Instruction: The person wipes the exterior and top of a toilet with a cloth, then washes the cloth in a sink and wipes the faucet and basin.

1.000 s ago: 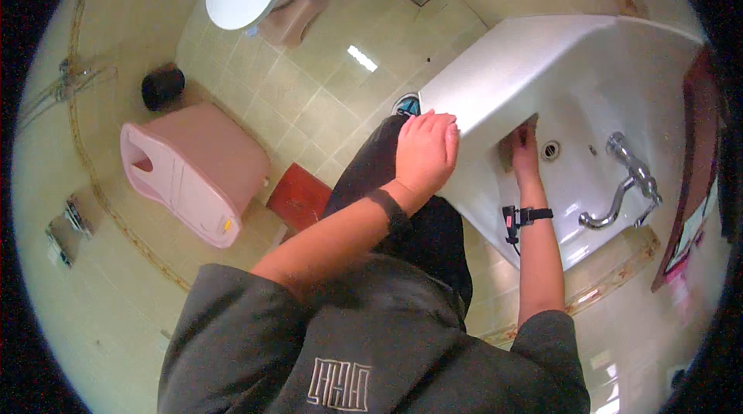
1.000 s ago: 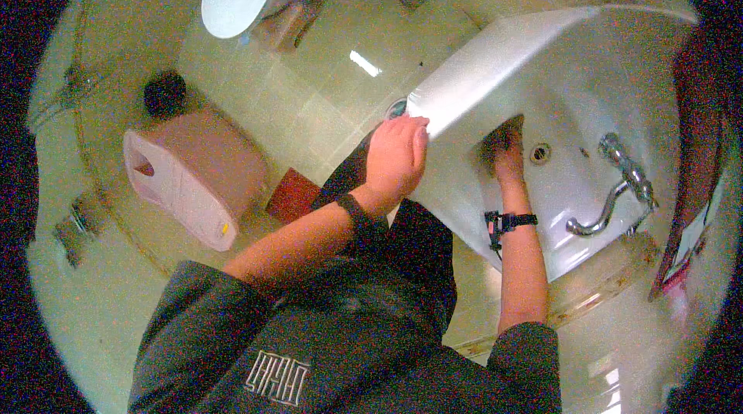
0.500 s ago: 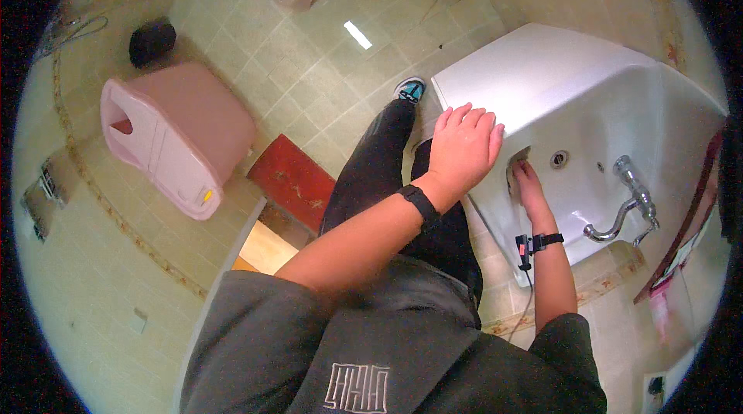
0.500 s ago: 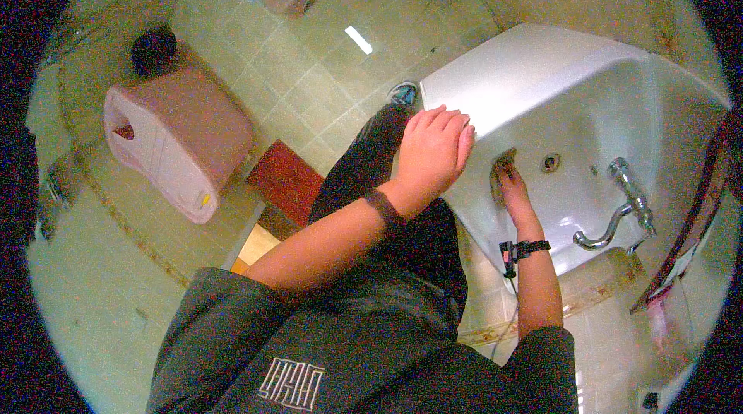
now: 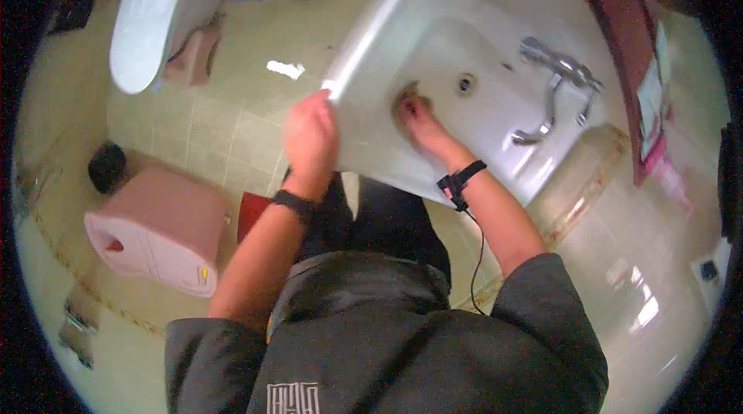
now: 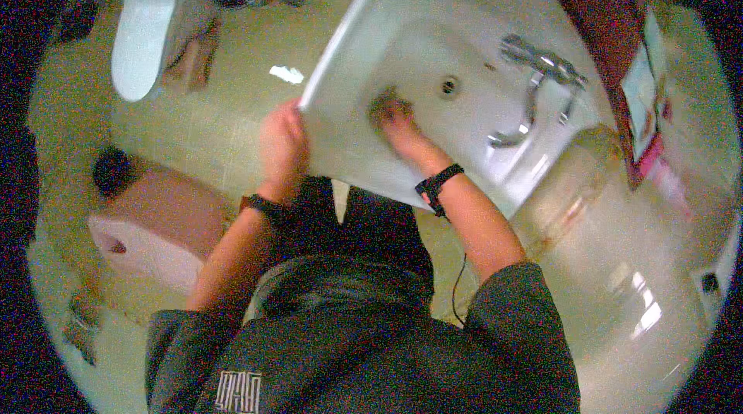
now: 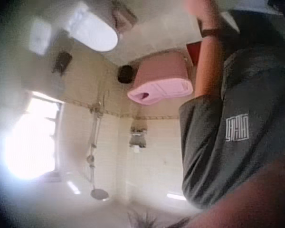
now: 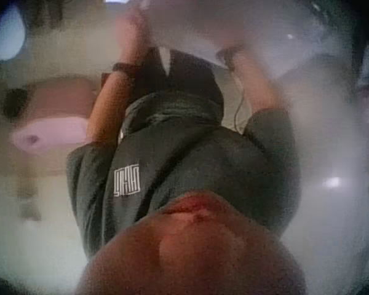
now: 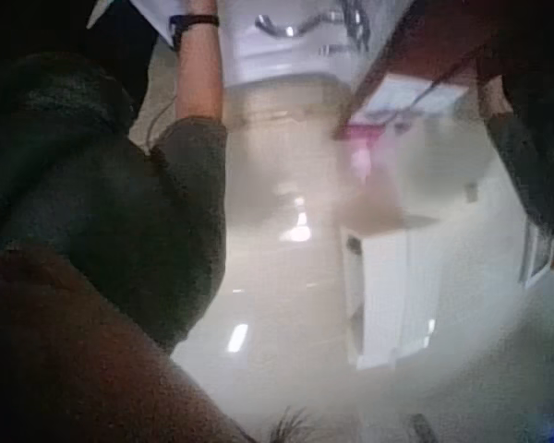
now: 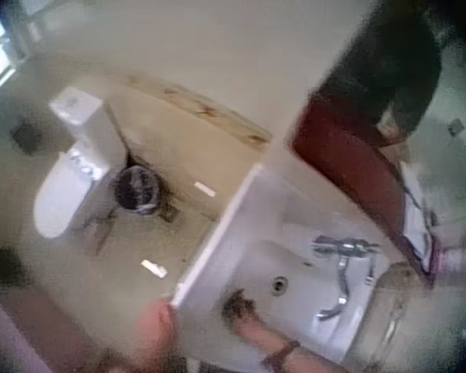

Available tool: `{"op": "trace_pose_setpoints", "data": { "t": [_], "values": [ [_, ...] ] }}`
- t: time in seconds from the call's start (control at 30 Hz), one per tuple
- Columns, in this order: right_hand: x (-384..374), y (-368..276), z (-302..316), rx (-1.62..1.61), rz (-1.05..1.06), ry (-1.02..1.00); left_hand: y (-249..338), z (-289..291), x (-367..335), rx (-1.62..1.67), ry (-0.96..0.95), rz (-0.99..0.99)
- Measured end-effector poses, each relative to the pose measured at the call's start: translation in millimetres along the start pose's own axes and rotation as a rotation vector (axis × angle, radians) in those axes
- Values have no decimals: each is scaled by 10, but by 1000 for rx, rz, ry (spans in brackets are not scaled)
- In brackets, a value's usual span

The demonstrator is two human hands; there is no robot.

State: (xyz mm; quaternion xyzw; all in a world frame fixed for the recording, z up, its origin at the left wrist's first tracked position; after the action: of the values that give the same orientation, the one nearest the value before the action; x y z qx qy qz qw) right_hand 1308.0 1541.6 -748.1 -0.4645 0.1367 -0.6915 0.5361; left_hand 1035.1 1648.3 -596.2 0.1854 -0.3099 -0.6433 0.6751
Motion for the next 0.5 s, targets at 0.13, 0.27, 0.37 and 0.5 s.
{"op": "trace_pose_setpoints", "data": {
  "t": [0.13,0.27,0.37,0.5],
  "values": [
    [692,215,637,-10,-204,-249,-176,5,47,-15,-87,93],
    [1164,754,1281,356,-207,-213,-66,-24,26,-2,-87,106],
    [943,780,1072,381,-285,-112,11,-4,89,-90,-87,93],
    [469,517,845,403,-17,89,-107,-47,63,-64,-54,118]
  ]
}}
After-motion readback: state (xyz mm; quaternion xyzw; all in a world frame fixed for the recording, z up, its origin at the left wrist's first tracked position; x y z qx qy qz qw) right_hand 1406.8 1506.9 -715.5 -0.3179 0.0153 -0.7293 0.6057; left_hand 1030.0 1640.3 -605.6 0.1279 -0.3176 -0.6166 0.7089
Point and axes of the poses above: each hand's wrist, its own x-axis away from the middle knuckle, its own z-axis out of the back of the hand, y = z × x, the point moved 8 cm from there along -x, towards the middle knuckle, and after that the axes turned 1 degree about z, right-handed, at the moved point
